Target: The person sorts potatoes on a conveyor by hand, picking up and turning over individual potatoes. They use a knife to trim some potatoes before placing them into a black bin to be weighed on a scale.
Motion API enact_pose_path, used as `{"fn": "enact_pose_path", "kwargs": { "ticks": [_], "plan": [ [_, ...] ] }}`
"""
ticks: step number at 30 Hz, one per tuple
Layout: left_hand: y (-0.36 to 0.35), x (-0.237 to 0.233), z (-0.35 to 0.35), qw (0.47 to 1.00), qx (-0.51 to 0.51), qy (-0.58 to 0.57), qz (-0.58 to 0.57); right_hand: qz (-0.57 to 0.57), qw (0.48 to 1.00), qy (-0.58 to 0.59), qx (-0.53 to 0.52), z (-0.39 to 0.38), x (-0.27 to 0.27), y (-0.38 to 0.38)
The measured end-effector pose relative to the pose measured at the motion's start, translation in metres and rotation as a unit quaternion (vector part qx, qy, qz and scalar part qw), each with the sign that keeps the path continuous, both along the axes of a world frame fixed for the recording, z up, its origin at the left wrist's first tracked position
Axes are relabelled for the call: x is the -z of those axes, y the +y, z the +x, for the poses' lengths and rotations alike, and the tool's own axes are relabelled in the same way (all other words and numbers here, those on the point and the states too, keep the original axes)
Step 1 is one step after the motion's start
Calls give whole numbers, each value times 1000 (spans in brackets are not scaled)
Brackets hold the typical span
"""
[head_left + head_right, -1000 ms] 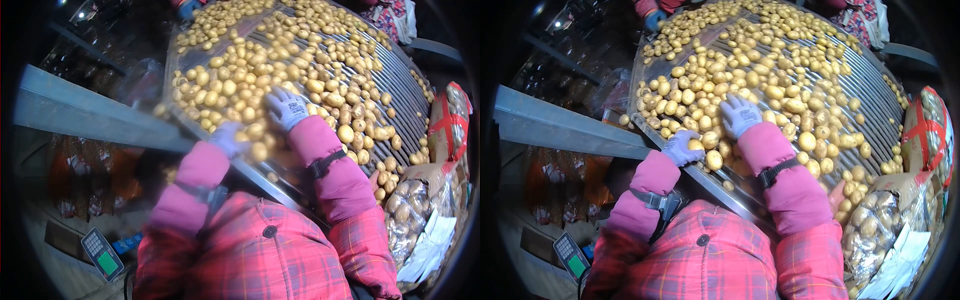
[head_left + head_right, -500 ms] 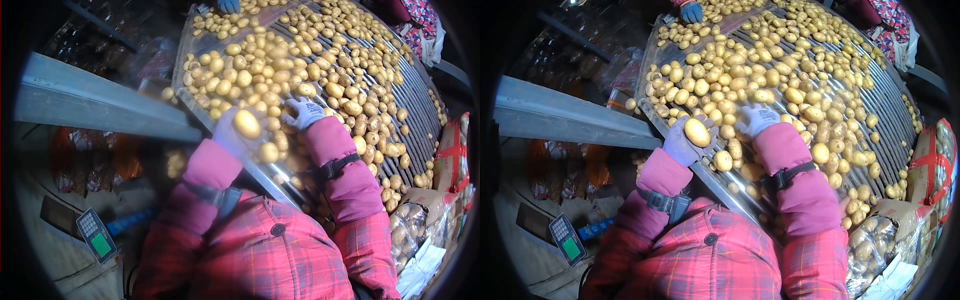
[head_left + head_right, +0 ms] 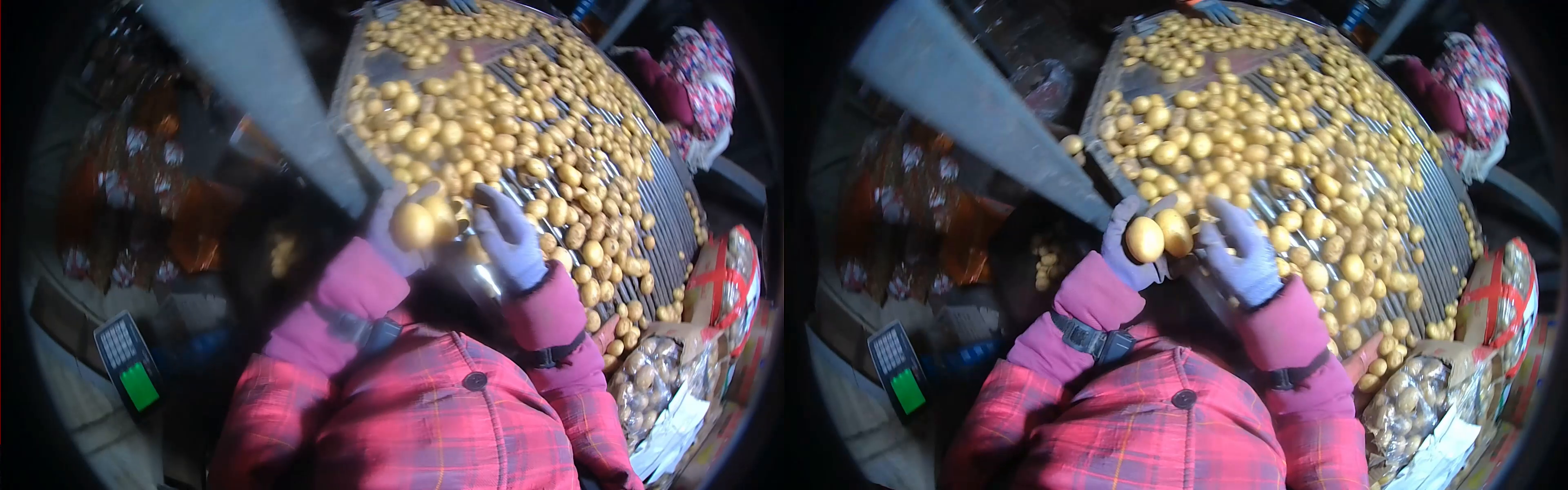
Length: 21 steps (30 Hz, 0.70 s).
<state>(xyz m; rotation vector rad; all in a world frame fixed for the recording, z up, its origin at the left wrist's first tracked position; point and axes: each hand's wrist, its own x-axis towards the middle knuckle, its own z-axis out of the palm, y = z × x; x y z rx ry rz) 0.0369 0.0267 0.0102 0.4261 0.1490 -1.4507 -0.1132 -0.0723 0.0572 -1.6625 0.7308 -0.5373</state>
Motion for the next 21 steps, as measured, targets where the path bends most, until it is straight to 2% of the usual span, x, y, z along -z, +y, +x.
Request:
{"fn": "enact_pose_path", "kwargs": {
  "ticks": [2,4,5,8,11,14,15,16,17,18,19,20,21],
  "plan": [
    [20,0,11,999,3,-8,-51,-103,995,5,-5,-2,28,-3],
    [40,9,22,994,23,30,-103,-263,960,91,-36,-3,40,3],
    [53,13,24,977,7,119,-179,-356,924,132,-52,4,31,12],
    [100,32,41,984,-52,125,-113,-436,873,173,-130,9,54,20],
    [161,67,49,974,-165,147,-50,-528,808,195,-174,3,84,20],
    [221,101,68,943,-300,134,50,-551,789,202,-181,-1,105,4],
    [238,103,85,934,-339,101,50,-554,787,199,-184,0,107,3],
    [255,86,108,934,-350,70,24,-560,787,194,-174,0,108,3],
    [266,68,129,906,-404,120,37,-564,786,192,-164,0,107,4],
    [270,35,143,818,-426,-265,282,-564,785,194,-165,2,104,7],
    [272,16,160,557,-352,-595,460,-545,790,222,-172,7,97,12],
    [288,22,200,721,-523,-334,309,-524,794,257,-170,9,87,17],
    [310,39,239,791,-600,-14,120,-505,813,225,-183,14,74,23]
  ]
}}
